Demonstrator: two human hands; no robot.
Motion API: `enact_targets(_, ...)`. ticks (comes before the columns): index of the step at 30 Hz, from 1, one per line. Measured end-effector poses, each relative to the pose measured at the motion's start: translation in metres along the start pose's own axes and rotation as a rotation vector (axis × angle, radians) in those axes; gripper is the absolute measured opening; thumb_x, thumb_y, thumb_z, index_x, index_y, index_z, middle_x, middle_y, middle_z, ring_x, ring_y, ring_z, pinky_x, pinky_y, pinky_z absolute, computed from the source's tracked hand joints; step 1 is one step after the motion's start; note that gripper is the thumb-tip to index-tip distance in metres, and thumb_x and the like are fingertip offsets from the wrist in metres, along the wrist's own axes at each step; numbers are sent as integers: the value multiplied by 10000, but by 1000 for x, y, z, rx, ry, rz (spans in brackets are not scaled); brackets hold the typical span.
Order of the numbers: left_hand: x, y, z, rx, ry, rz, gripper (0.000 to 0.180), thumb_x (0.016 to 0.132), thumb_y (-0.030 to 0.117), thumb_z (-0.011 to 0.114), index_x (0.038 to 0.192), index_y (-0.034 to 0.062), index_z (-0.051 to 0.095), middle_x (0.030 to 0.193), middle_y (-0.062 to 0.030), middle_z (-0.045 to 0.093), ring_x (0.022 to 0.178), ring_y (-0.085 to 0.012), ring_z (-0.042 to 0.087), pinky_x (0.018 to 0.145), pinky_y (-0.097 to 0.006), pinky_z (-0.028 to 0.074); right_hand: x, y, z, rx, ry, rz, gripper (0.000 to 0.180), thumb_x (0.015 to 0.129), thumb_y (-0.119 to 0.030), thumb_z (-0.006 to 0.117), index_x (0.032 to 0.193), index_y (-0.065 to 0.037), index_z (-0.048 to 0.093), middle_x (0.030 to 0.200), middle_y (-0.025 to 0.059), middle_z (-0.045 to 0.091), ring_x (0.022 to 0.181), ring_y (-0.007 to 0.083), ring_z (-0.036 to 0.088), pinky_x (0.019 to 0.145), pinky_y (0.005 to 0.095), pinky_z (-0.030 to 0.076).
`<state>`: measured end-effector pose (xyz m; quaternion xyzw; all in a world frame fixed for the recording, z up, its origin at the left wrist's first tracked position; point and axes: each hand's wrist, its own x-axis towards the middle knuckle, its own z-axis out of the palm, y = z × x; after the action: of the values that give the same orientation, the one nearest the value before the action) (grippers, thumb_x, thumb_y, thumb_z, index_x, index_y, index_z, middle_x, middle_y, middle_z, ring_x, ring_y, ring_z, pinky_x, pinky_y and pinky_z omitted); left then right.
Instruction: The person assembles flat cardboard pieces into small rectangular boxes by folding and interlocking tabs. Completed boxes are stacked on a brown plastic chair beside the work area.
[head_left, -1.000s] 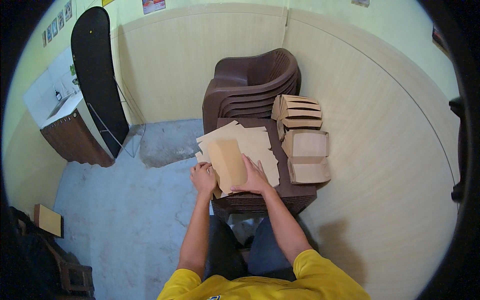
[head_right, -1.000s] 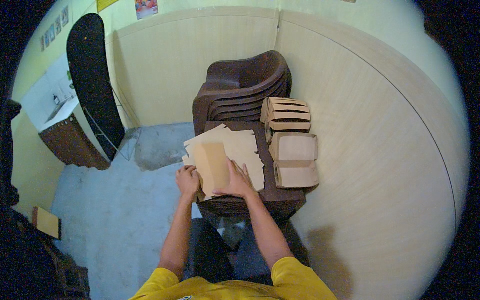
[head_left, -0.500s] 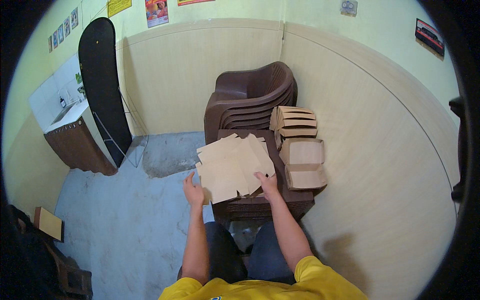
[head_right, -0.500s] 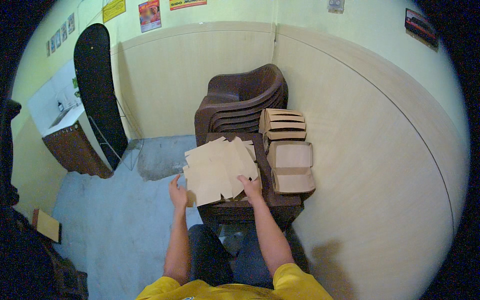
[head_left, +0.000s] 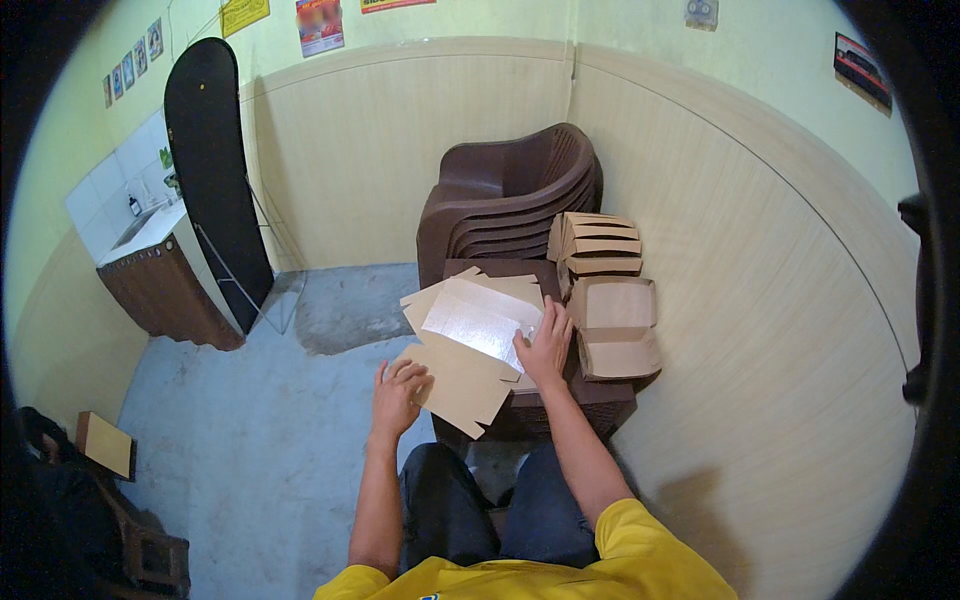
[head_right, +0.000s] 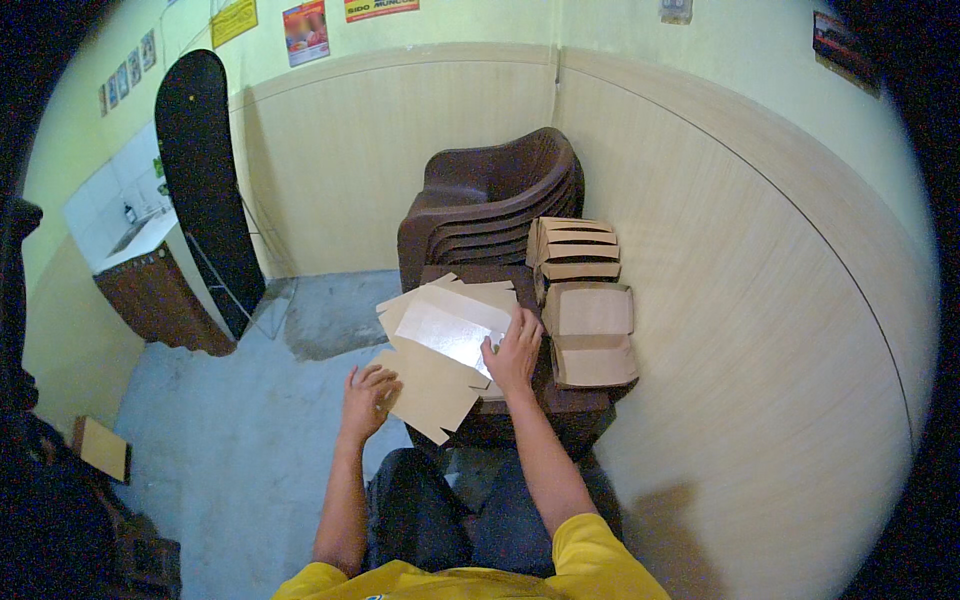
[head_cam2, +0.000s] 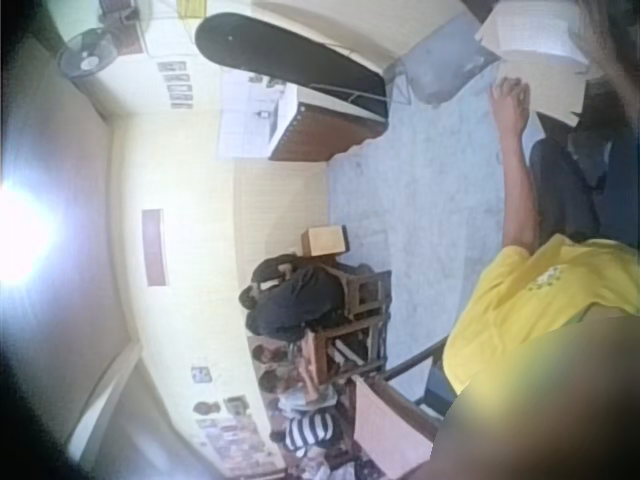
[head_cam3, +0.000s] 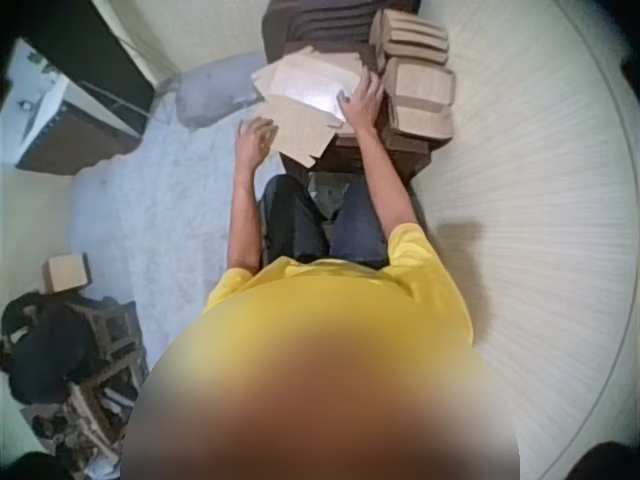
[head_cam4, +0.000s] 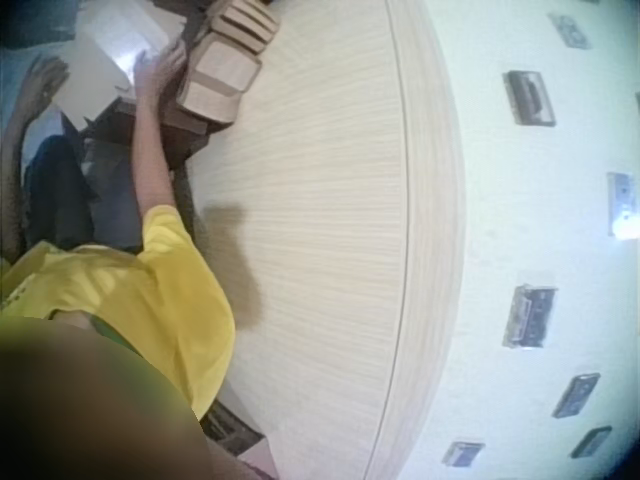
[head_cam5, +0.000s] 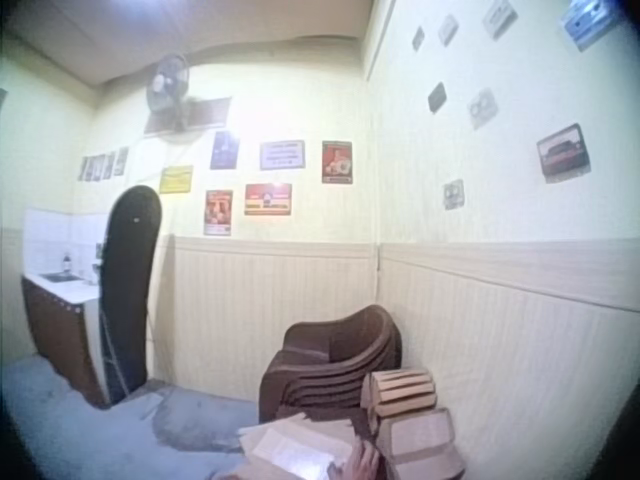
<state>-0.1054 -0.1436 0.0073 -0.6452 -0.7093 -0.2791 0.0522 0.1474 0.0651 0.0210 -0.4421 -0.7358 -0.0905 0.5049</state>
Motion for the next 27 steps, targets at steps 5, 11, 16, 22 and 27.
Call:
enact_targets(5, 15, 23, -22, 30, 169, 73, 315, 745, 33, 793, 1006, 203, 841, 1262, 44, 745, 1399, -228, 554, 1291, -573, 239, -21, -4, -1, 596, -710, 0, 255, 859, -102, 673, 1077, -92, 806, 1203, 83, 715, 1232, 331, 602, 1083, 505, 475)
enact_targets(11, 49, 54, -36, 82, 380, 73, 495, 719, 62, 850, 1189, 200, 779, 1395, -26, 664, 1414, -276, 536, 1296, -552, 232, -38, 0, 7, 533, -891, -141, 490, 824, 52, 556, 1203, -125, 810, 1307, 75, 716, 1273, 333, 588, 1109, 425, 478)
enact_targets(16, 79, 41, 11, -476, 706, -129, 903, 742, 98, 879, 1561, 172, 508, 1481, -188, 577, 1421, -322, 525, 1253, -554, 294, -27, 23, 13, 714, -1028, -183, 695, 735, 113, 587, 1361, -149, 739, 1479, 97, 654, 1399, 323, 547, 1218, 415, 413)
enact_targets(22, 58, -47, 55, -766, 306, -161, 721, 735, 89, 862, 1424, 130, 653, 1241, -147, 715, 1140, -289, 664, 1033, -440, 490, -30, 27, -14, 614, -1081, -322, 855, 741, 16, 753, 1545, -225, 590, 1635, 109, 522, 1554, 354, 408, 1284, 432, 338)
enact_targets(27, 25, -73, 46, -429, 185, 125, 364, 692, 122, 861, 1055, 124, 834, 1043, -60, 757, 949, -271, 658, 895, -407, 517, -43, 23, -20, 583, -976, -82, 593, 791, -52, 808, 1347, -255, 768, 1608, 130, 541, 1576, 349, 371, 1304, 461, 303)
